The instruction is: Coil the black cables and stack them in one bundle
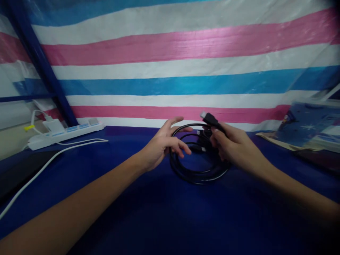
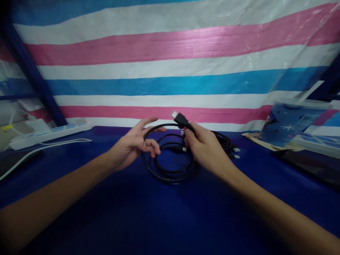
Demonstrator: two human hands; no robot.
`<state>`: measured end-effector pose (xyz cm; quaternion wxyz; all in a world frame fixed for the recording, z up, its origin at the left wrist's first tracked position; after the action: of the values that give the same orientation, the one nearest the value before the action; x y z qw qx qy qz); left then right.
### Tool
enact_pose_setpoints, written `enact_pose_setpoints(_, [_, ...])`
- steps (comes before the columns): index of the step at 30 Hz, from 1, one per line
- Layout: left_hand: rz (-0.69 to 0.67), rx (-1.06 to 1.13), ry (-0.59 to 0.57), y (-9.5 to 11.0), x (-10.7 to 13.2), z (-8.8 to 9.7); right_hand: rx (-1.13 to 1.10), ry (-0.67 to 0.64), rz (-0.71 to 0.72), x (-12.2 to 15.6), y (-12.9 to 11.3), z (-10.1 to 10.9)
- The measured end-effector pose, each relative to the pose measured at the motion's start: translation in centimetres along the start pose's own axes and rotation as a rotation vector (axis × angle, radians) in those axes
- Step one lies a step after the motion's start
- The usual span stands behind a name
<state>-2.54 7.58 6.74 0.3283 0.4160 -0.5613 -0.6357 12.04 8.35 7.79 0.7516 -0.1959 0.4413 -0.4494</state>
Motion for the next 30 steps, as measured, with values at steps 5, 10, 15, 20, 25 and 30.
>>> enact_pose_setpoints(5, [0.053, -0.117, 0.047, 0.1, 0.5, -0.2, 0.018, -0.217, 0.245, 1.3, -5.2, -2.1])
enact_pose_setpoints(10, [0.068, 0.04, -0.24, 0.7, 1.2, -2.7, 0.175, -0.258, 0.31, 1.4, -6.3, -1.9])
enact_pose_setpoints(15, [0.113, -0.343, -0.282, 1.2, 2.4, -5.1, 0.661, -0.2, 0.416, 2.0, -6.2, -2.0])
enact_pose_setpoints(20, [-0.238, -0.589, 0.04, 4.1, 2.6, -3.8, 0.169, -0.081, 0.238, 1.6, -5.9, -0.9])
enact_pose_setpoints(25, [-0.224, -0.212, 0.343, 4.4, 2.4, 1.2, -0.413, -0.138, -0.191, 2.0, -3.5, -2.6])
enact_pose_setpoints(30, [-0.037, -0.219, 0.15, 3.8, 2.1, -1.4, -0.177, -0.218, 0.0, 2.3, -6.3, -2.8])
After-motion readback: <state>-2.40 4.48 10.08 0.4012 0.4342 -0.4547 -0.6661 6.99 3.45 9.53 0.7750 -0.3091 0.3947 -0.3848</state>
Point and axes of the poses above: each hand's wrist, its own x-axis away from the middle knuckle, its own z-axis out of the back of the hand, y = z × x, the point moved 10 cm from there along -x, towards the middle knuckle, and after that the axes turned 8 degrees about z, right-handed, at the moved point
